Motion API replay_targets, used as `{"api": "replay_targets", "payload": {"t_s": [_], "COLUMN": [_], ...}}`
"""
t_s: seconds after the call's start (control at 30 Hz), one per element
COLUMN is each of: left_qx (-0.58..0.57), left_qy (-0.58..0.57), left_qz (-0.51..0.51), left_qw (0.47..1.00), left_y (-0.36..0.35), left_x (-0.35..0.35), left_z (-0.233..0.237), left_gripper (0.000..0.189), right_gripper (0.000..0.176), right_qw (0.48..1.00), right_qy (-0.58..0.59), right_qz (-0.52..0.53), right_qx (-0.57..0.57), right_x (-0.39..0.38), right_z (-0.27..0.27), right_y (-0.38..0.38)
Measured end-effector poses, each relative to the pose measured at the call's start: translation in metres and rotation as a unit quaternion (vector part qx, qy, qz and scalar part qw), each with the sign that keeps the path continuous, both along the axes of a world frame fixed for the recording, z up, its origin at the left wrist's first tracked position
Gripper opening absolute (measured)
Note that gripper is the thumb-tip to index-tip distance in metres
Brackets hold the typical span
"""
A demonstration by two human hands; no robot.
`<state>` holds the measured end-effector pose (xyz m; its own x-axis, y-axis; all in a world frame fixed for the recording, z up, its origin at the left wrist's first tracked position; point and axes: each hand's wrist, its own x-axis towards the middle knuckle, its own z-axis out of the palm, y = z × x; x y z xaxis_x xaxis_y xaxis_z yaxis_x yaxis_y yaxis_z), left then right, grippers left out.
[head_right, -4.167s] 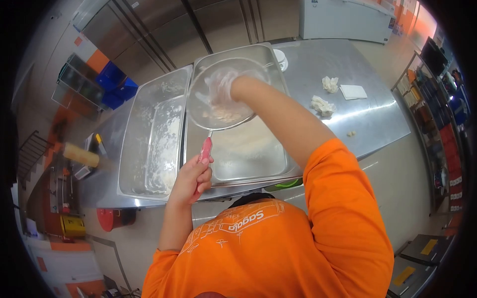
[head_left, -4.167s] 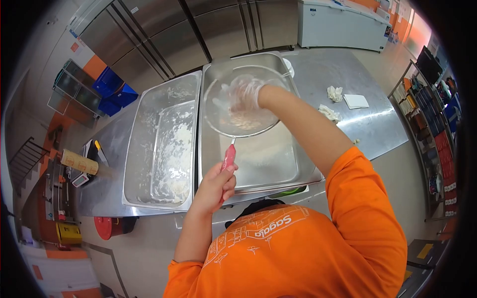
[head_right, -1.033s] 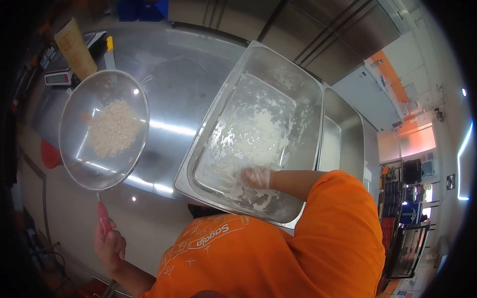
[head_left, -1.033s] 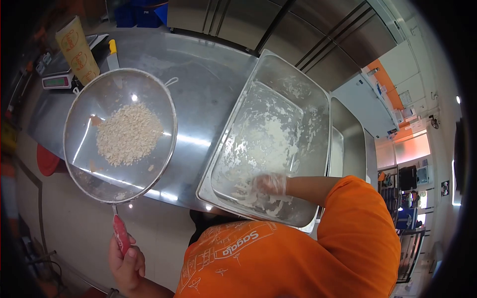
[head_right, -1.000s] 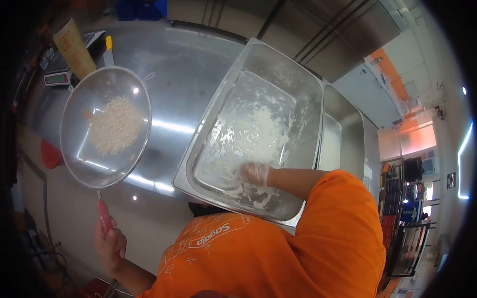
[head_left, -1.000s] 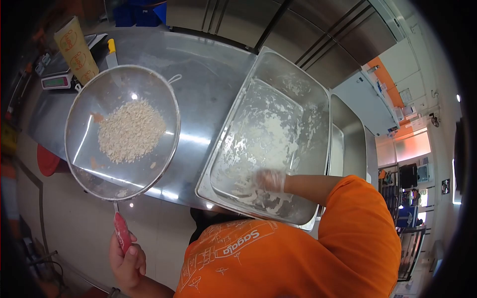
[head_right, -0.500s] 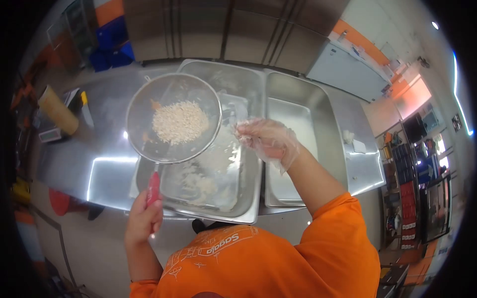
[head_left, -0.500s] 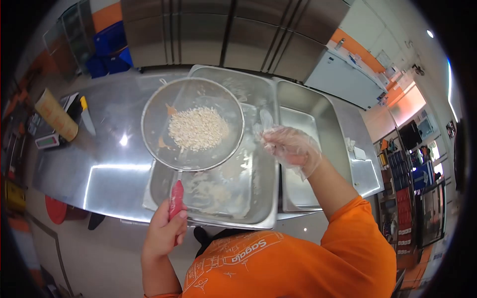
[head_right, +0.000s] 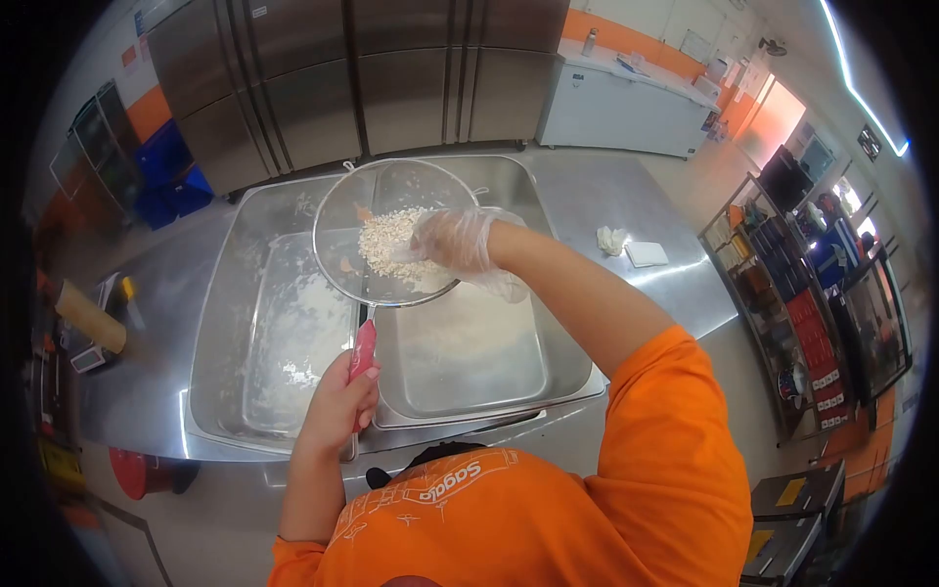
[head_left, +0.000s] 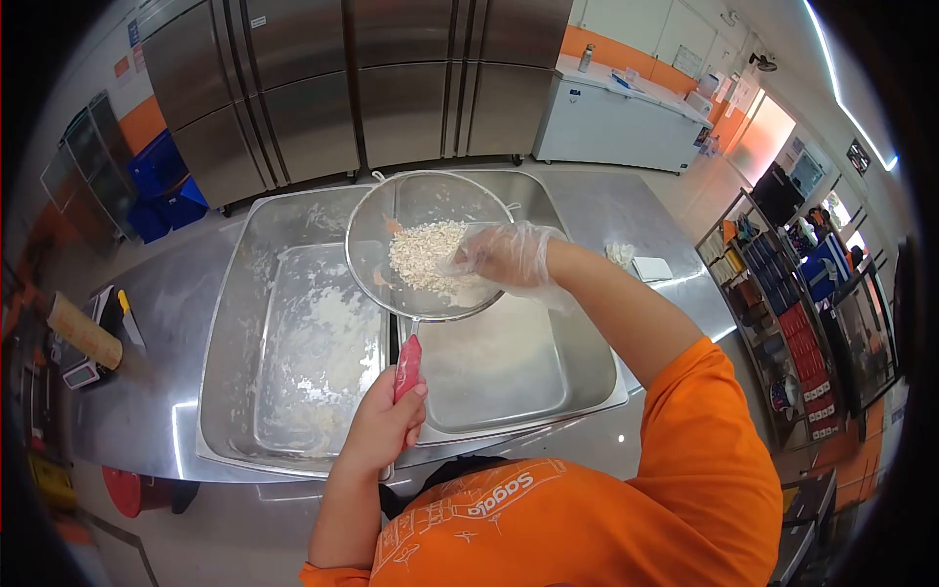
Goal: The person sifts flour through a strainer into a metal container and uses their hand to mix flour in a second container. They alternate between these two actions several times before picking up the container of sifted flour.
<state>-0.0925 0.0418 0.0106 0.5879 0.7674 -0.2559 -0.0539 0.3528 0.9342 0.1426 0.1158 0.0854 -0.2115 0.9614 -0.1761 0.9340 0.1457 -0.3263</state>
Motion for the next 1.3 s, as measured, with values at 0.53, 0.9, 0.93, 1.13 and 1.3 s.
{"api": "replay_targets", "payload": {"t_s": [0.53, 0.9, 0.93, 1.13, 1.3], "left_qx": [0.037, -0.015, -0.008, -0.021, 0.021], "left_qy": [0.023, -0.001, 0.006, 0.003, 0.030], "left_qz": [-0.031, -0.060, -0.062, -0.060, -0.062], "left_qw": [0.999, 0.998, 0.998, 0.998, 0.997], "left_y": [0.014, 0.030, 0.033, 0.032, 0.024], "left_x": [0.014, 0.021, 0.021, 0.027, 0.036], "left_z": [0.008, 0.004, 0.002, 0.004, 0.006], "left_gripper": [0.012, 0.016, 0.016, 0.016, 0.016], "right_gripper": [0.026, 0.029, 0.030, 0.030, 0.031], "right_qw": [0.986, 0.977, 0.976, 0.974, 0.972], "right_qy": [-0.141, -0.196, -0.198, -0.210, -0.224], "right_qz": [0.075, 0.037, 0.033, 0.029, 0.026], "right_qx": [-0.038, -0.080, -0.080, -0.083, -0.069], "right_x": [-0.004, 0.009, 0.009, 0.021, 0.038], "right_z": [-0.001, -0.030, -0.033, -0.039, -0.037], "right_y": [-0.005, 0.019, 0.017, 0.016, 0.012]}}
